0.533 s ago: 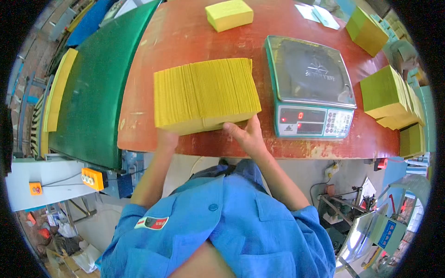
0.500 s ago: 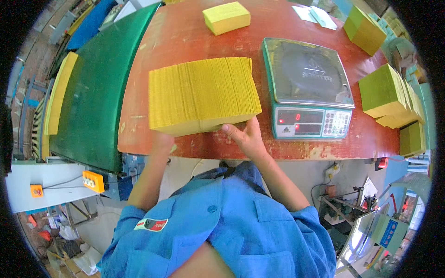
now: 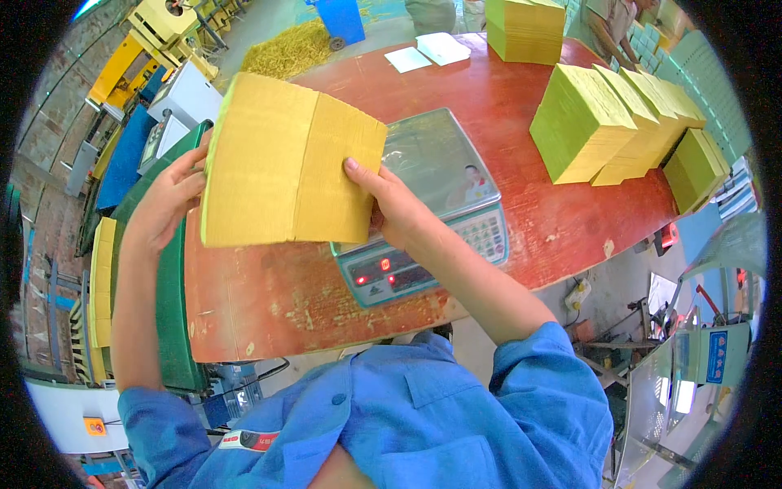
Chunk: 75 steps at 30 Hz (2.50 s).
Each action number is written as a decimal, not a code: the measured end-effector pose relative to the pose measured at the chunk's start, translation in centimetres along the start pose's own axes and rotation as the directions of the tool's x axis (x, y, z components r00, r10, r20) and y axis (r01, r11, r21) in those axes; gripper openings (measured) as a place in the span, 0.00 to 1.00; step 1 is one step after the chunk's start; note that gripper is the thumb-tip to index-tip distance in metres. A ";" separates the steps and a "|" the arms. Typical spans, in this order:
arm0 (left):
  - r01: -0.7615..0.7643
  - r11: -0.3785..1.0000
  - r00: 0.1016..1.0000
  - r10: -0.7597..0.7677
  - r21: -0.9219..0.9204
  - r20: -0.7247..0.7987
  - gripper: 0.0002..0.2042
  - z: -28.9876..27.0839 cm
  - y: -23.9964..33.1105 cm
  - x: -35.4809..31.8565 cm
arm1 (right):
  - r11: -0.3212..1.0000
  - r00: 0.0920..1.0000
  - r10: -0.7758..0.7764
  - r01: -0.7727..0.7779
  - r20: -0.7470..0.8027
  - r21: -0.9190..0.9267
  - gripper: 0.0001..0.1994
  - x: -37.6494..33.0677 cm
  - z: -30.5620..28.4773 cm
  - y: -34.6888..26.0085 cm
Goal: The recorder is weighing stacks of yellow paper on a digital scale and organizing them into larger piles.
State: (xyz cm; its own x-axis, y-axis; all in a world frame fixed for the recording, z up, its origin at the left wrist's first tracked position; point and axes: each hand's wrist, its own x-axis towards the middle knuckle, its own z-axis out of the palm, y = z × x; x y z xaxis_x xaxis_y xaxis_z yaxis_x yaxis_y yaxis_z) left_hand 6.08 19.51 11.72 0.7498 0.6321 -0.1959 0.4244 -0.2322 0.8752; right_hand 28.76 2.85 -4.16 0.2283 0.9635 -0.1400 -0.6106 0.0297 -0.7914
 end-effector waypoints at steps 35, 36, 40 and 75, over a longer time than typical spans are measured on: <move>0.024 0.501 0.986 0.132 0.865 -0.103 0.31 -4.0 -13.7 26.8 | 0.961 0.816 0.184 -0.267 -0.547 -0.075 0.17 -19.6 -3.9 11.0; -0.090 0.419 0.982 0.187 0.904 0.012 0.32 -8.7 -17.9 29.8 | 0.952 0.818 0.230 -0.302 -0.527 -0.054 0.18 -19.5 -2.5 12.2; -0.338 0.467 0.827 0.562 0.817 0.022 0.36 -11.2 -25.2 36.9 | 0.950 0.752 0.286 -0.305 -0.594 0.072 0.19 -20.8 0.7 17.9; -0.110 0.486 0.886 0.444 0.867 -0.136 0.29 15.3 -19.0 -5.4 | 0.899 0.966 0.187 -0.243 -0.181 -0.365 0.16 -24.3 -6.8 14.0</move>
State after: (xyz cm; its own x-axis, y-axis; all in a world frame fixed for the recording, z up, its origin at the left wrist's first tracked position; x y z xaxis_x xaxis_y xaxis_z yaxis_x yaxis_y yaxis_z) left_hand 1.76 9.25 -10.59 0.7831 0.5577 0.2753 0.5641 -0.8233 0.0632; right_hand 19.80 -21.91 -15.91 0.2433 0.8877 -0.3910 -0.3279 -0.3041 -0.8944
